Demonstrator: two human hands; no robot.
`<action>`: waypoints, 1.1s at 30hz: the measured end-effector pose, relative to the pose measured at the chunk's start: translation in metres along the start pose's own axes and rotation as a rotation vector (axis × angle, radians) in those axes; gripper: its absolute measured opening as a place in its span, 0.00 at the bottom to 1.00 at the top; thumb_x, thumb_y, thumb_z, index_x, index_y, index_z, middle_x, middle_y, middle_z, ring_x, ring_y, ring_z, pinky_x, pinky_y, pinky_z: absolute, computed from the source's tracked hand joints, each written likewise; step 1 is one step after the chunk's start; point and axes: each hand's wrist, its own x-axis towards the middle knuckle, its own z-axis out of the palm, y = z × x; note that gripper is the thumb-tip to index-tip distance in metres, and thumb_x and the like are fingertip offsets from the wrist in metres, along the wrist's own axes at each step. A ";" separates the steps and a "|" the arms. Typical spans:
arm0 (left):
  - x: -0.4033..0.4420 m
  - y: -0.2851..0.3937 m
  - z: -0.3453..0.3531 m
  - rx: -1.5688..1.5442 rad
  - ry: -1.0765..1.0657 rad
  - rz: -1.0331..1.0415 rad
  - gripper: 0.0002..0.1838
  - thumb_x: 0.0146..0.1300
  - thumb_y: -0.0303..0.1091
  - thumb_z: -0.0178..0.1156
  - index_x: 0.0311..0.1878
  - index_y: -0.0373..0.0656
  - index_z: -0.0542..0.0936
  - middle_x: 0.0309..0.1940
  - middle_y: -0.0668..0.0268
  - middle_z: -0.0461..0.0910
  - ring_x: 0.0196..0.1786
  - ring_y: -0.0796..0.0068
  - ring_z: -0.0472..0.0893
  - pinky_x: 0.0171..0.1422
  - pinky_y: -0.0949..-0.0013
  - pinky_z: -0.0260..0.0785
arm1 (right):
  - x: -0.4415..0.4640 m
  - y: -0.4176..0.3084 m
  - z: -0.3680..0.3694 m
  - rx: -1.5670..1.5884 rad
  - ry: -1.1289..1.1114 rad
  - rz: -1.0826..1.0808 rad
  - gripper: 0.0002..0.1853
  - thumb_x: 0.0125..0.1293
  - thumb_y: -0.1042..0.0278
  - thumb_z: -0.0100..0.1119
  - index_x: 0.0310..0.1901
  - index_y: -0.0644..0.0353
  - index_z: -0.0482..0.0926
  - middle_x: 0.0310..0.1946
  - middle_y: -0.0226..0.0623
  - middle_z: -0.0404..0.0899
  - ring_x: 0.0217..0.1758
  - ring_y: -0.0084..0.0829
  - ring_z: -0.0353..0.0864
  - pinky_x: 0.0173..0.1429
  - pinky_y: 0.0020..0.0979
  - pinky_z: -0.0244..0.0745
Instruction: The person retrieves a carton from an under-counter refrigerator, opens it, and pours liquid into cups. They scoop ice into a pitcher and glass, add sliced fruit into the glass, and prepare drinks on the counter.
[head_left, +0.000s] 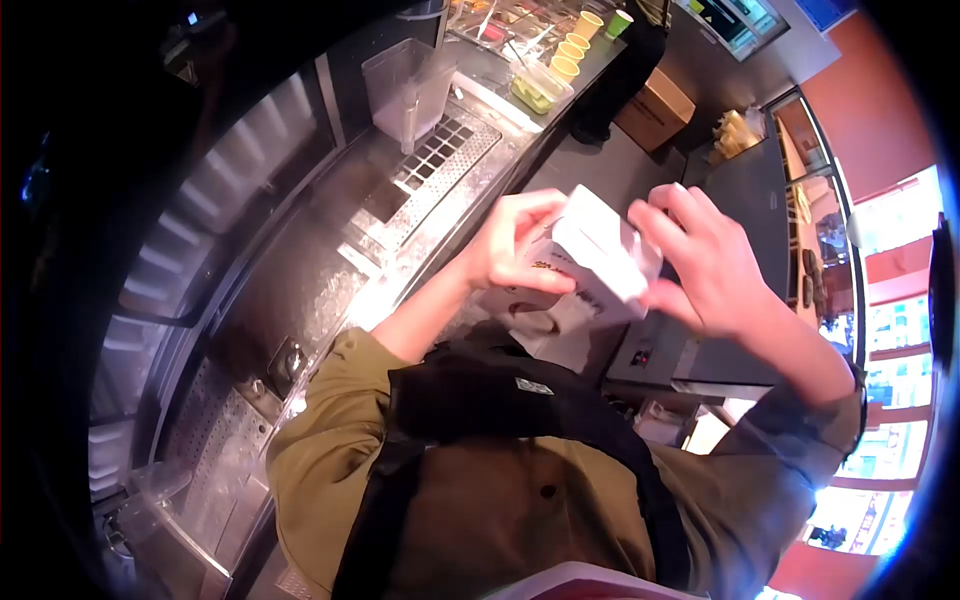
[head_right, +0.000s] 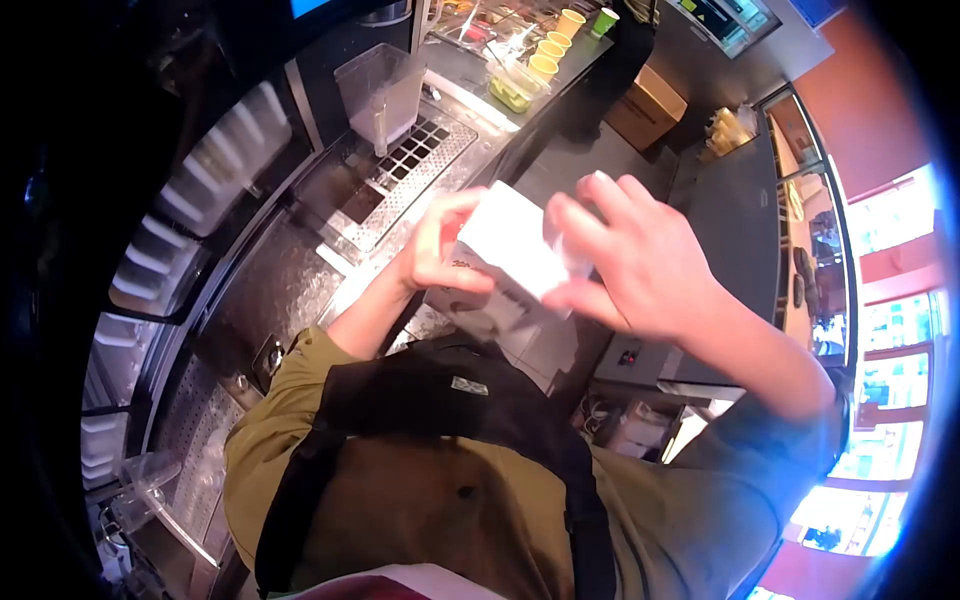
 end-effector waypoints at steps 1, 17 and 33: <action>0.008 0.000 -0.001 0.235 0.122 0.075 0.32 0.36 0.33 0.75 0.48 0.33 0.75 0.41 0.61 0.80 0.46 0.77 0.78 0.52 0.70 0.70 | 0.003 0.016 0.013 -0.055 -0.008 0.131 0.23 0.57 0.43 0.56 0.39 0.57 0.74 0.31 0.41 0.74 0.30 0.38 0.75 0.30 0.35 0.72; 0.220 -0.064 -0.068 0.825 0.572 0.325 0.37 0.32 0.35 0.77 0.49 0.31 0.75 0.41 0.62 0.79 0.43 0.75 0.78 0.51 0.71 0.70 | 0.116 0.310 0.042 0.141 0.323 -0.197 0.20 0.59 0.59 0.58 0.16 0.64 0.68 0.10 0.47 0.67 0.15 0.45 0.72 0.22 0.38 0.67; 0.384 -0.106 -0.249 0.151 0.389 0.272 0.28 0.35 0.33 0.72 0.44 0.35 0.77 0.39 0.64 0.80 0.43 0.76 0.76 0.47 0.72 0.69 | 0.234 0.458 0.015 0.763 -0.031 -0.405 0.18 0.61 0.72 0.47 0.54 0.64 0.72 0.54 0.46 0.69 0.62 0.38 0.66 0.64 0.33 0.61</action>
